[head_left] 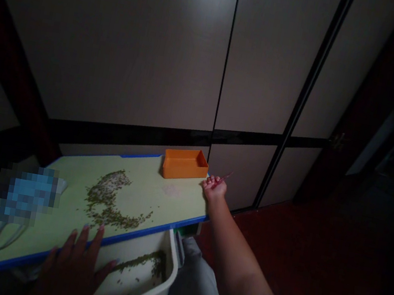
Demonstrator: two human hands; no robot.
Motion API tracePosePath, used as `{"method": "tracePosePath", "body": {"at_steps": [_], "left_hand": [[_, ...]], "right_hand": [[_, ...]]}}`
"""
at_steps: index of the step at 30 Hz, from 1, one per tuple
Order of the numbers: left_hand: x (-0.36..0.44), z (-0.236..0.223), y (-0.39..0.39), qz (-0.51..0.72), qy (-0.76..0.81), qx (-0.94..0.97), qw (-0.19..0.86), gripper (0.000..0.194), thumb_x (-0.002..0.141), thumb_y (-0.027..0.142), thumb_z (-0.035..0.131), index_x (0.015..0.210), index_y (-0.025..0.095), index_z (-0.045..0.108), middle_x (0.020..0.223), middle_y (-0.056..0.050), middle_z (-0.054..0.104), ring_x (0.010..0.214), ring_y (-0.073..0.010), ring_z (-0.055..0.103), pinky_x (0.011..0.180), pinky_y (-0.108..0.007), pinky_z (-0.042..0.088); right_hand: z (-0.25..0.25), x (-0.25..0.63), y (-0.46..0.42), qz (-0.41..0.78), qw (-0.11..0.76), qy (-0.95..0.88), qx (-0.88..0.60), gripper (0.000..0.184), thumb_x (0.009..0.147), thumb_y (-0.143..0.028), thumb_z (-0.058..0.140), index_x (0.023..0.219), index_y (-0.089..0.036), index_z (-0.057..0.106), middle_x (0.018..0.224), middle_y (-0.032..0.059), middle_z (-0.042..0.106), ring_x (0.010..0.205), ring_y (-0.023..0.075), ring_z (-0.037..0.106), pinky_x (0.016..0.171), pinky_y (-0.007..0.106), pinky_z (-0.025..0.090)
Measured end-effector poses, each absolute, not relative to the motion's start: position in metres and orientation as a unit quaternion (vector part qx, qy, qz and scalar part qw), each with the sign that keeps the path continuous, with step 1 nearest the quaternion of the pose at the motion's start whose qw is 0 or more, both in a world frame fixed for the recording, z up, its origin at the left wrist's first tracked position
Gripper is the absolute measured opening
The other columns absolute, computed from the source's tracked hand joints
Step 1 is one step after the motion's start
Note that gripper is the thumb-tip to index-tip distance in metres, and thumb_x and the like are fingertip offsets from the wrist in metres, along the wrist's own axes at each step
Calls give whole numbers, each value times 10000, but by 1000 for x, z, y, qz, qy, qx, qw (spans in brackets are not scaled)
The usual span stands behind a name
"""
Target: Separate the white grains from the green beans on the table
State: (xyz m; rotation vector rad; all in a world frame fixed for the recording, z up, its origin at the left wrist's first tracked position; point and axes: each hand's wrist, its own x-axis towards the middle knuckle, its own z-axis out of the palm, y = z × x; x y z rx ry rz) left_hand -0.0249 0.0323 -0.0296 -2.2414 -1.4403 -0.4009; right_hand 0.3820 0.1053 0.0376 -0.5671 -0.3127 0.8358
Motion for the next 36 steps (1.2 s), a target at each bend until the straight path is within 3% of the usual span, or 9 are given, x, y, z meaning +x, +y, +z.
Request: {"method": "tracePosePath", "body": {"at_steps": [8, 12, 17, 22, 25, 29, 36], "left_hand": [[-22, -34, 37, -180, -533, -809, 172, 774, 855, 600, 420, 1442, 100, 478, 1511, -295, 484, 1415, -474, 442, 1073, -666, 405], [-18, -25, 33, -223, -503, -820, 159, 681, 870, 557, 455, 1429, 171, 508, 1533, -240, 486, 1449, -452, 409, 1091, -661, 405], [-10, -1, 21, -257, -399, -870, 131, 494, 884, 482, 502, 1314, 267, 613, 1376, -127, 653, 1333, -301, 554, 1104, -502, 459], [-4, 13, 8, -167, -417, -893, -15, 448, 902, 440, 484, 1300, 277, 613, 1280, -78, 708, 1190, -197, 630, 1032, -377, 498], [-3, 7, 6, -138, -446, -884, -31, 463, 871, 437, 519, 1287, 259, 621, 1268, -96, 715, 1168, -214, 651, 994, -398, 508], [-4, -6, 6, -97, -471, -876, -41, 394, 792, 465, 592, 1090, 239, 717, 1062, -117, 771, 995, -261, 704, 900, -446, 512], [-4, -7, 9, -124, -452, -883, -36, 435, 833, 482, 559, 1185, 257, 682, 1139, -102, 762, 1038, -240, 700, 926, -421, 511]], "right_hand": [[46, 375, 99, 439, 846, -89, -289, 396, 1026, -251, 191, 636, -224, 255, 527, -34, 430, 453, 139, 397, 528, 251, 383], [46, 373, 93, 446, 841, -98, -292, 415, 1042, -258, 182, 637, -221, 265, 533, -38, 432, 459, 135, 406, 545, 249, 389], [46, 374, 90, 460, 828, -116, -298, 434, 1053, -286, 164, 634, -222, 256, 537, -41, 412, 460, 137, 392, 544, 255, 389], [46, 375, 90, 469, 819, -121, -307, 429, 1052, -260, 149, 638, -222, 258, 542, -37, 418, 481, 143, 420, 573, 269, 411], [46, 375, 90, 472, 817, -120, -309, 436, 1051, -245, 131, 638, -220, 267, 548, -33, 431, 491, 140, 435, 579, 265, 416], [47, 375, 90, 478, 811, -124, -313, 446, 1057, -265, 136, 635, -218, 271, 550, -32, 436, 491, 138, 430, 579, 269, 419], [46, 376, 92, 490, 801, -139, -315, 471, 1076, -331, 165, 633, -215, 274, 555, -39, 440, 492, 130, 431, 584, 270, 416]]}}
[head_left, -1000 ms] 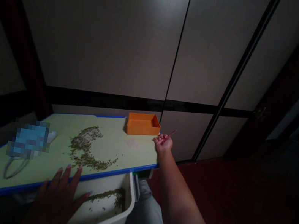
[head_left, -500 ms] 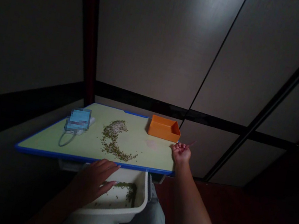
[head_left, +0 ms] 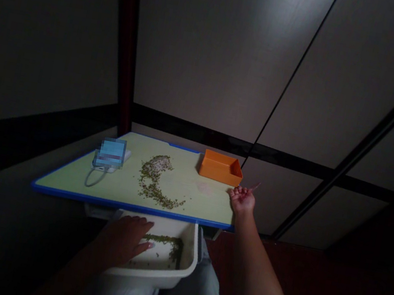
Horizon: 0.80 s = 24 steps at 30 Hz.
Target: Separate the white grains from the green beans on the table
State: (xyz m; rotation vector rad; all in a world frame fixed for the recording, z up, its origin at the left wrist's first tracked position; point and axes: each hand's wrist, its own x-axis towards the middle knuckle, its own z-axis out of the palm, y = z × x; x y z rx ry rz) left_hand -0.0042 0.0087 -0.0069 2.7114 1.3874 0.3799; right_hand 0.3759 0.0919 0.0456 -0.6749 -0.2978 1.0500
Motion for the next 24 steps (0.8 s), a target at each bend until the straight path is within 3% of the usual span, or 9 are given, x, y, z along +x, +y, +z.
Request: {"method": "tracePosePath", "body": {"at_steps": [5, 10, 24], "left_hand": [[-5, 2, 10, 197, 407, 892, 4, 417, 899, 427, 492, 1272, 295, 624, 1254, -69, 711, 1158, -198, 645, 1006, -388, 505], [-6, 6, 9, 244, 392, 886, -39, 396, 892, 407, 518, 1247, 275, 635, 1270, -93, 677, 1238, -233, 581, 1064, -430, 488], [-4, -3, 17, 224, 436, 870, -49, 486, 853, 422, 561, 1309, 257, 583, 1321, -120, 645, 1251, -265, 563, 1061, -455, 484]], "right_hand": [[46, 375, 92, 496, 800, -129, -312, 466, 1071, -285, 150, 632, -216, 287, 551, -34, 447, 494, 133, 445, 578, 269, 416], [46, 375, 93, 499, 801, -123, -308, 458, 1070, -295, 178, 631, -219, 286, 553, -33, 449, 494, 134, 437, 565, 265, 410], [46, 376, 94, 502, 794, -130, -318, 444, 1068, -310, 213, 638, -224, 288, 548, -32, 450, 493, 139, 430, 559, 270, 423]]}}
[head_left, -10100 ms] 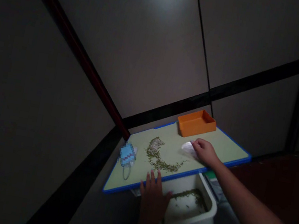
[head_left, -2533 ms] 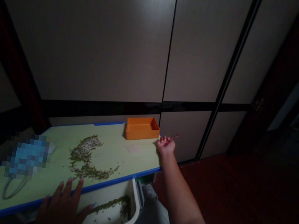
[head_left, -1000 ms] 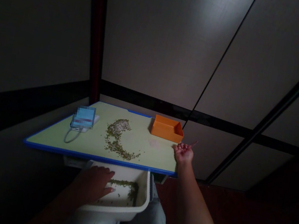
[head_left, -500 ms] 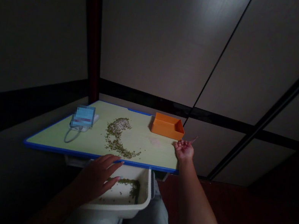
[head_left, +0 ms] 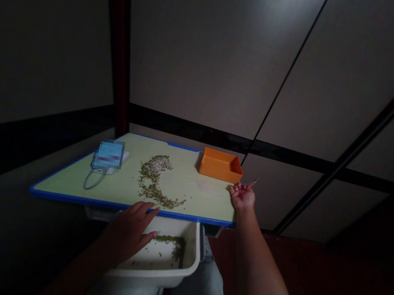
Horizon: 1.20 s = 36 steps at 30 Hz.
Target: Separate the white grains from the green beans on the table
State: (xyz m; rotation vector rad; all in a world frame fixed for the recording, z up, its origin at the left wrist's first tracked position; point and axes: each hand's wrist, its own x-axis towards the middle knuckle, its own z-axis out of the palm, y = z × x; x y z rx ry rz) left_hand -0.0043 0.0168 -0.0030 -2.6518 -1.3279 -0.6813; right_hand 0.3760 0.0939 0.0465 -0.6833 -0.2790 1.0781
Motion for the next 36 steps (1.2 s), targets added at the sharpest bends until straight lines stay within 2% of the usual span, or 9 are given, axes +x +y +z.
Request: {"method": "tracePosePath", "body": {"at_steps": [15, 19, 26, 32, 36], "left_hand": [[-5, -3, 14, -225, -434, -870, 66, 560, 833, 408, 600, 1368, 254, 539, 1359, -124, 630, 1287, -269, 554, 1063, -440, 491], [-5, -5, 16, -243, -438, -861, 90, 526, 834, 415, 602, 1335, 258, 565, 1335, -123, 627, 1263, -268, 553, 1044, -440, 500], [-6, -8, 17, -276, -453, -835, 145, 465, 821, 411, 619, 1252, 237, 616, 1251, -143, 636, 1211, -305, 549, 1026, -518, 493], [-5, -5, 16, -288, -456, -824, 174, 437, 821, 425, 613, 1223, 256, 627, 1260, -120, 638, 1226, -283, 540, 1042, -480, 482], [-8, 0, 16, -302, -506, -784, 196, 462, 874, 459, 519, 1215, 167, 630, 1219, -187, 641, 1189, -321, 562, 993, -515, 494]], "right_hand": [[47, 374, 93, 504, 796, -117, -315, 457, 1082, -341, 193, 655, -231, 312, 553, -36, 471, 481, 132, 433, 557, 271, 428], [45, 375, 93, 503, 795, -126, -313, 456, 1083, -354, 210, 657, -228, 311, 552, -41, 472, 478, 129, 432, 559, 269, 424], [48, 373, 91, 502, 795, -124, -317, 482, 1086, -353, 203, 636, -221, 315, 527, -34, 469, 472, 122, 441, 554, 258, 419], [51, 371, 90, 494, 793, -130, -331, 490, 1086, -332, 185, 629, -218, 322, 529, -34, 469, 469, 116, 447, 554, 253, 423], [51, 372, 90, 484, 789, -146, -349, 489, 1085, -314, 176, 627, -217, 316, 528, -41, 465, 461, 110, 453, 564, 253, 435]]}}
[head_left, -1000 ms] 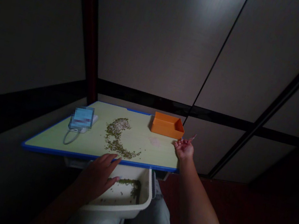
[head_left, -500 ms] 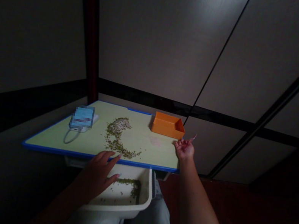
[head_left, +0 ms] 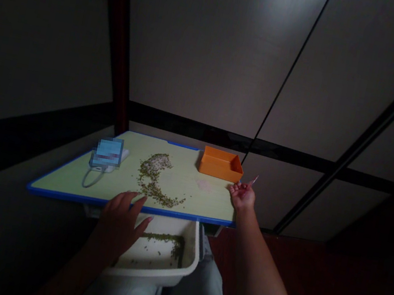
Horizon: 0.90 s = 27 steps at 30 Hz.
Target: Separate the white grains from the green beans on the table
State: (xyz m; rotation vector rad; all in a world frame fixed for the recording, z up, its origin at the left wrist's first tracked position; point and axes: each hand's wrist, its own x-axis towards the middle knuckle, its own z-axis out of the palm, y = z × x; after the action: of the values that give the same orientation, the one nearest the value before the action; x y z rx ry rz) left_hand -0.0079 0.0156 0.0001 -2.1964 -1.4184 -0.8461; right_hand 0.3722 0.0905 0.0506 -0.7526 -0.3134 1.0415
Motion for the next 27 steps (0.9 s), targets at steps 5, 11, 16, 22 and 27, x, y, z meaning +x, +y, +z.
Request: {"method": "tracePosePath", "body": {"at_steps": [5, 11, 16, 22, 27], "left_hand": [[-11, -4, 17, -262, -588, -732, 223, 635, 892, 515, 442, 1275, 29, 586, 1278, -317, 608, 1234, -414, 569, 998, -569, 474], [-10, -15, 18, -236, -601, -728, 229, 752, 871, 524, 438, 1343, -57, 507, 1431, -413, 480, 1381, -507, 461, 1046, -623, 437], [-12, -18, 18, -240, -576, -736, 264, 771, 877, 539, 393, 1309, -85, 530, 1401, -443, 487, 1353, -538, 482, 1008, -625, 468], [-17, -24, 22, -229, -577, -726, 296, 805, 854, 590, 384, 1306, -54, 552, 1408, -407, 512, 1313, -504, 538, 1012, -601, 483], [-19, -24, 21, -204, -600, -723, 275, 816, 842, 620, 360, 1331, -6, 545, 1448, -357, 512, 1363, -470, 508, 1041, -594, 475]], "right_hand": [[47, 369, 95, 450, 781, -188, -389, 476, 1059, -418, 358, 626, -221, 377, 524, -58, 472, 444, 99, 435, 542, 240, 429], [34, 351, 98, 341, 729, -341, -486, 467, 829, -494, 722, 552, -215, 469, 460, -68, 452, 430, 88, 363, 450, 226, 275], [41, 326, 102, 233, 539, -602, -542, 317, 869, -452, 622, 673, -206, 588, 593, -17, 593, 552, 135, 506, 549, 253, 365], [62, 291, 124, 204, 334, -789, -474, 232, 906, -285, 600, 692, -204, 565, 670, -17, 594, 664, 134, 520, 633, 242, 353], [55, 287, 129, 249, 349, -781, -454, 255, 936, -286, 551, 696, -208, 512, 625, -43, 521, 621, 122, 471, 602, 231, 330]]}}
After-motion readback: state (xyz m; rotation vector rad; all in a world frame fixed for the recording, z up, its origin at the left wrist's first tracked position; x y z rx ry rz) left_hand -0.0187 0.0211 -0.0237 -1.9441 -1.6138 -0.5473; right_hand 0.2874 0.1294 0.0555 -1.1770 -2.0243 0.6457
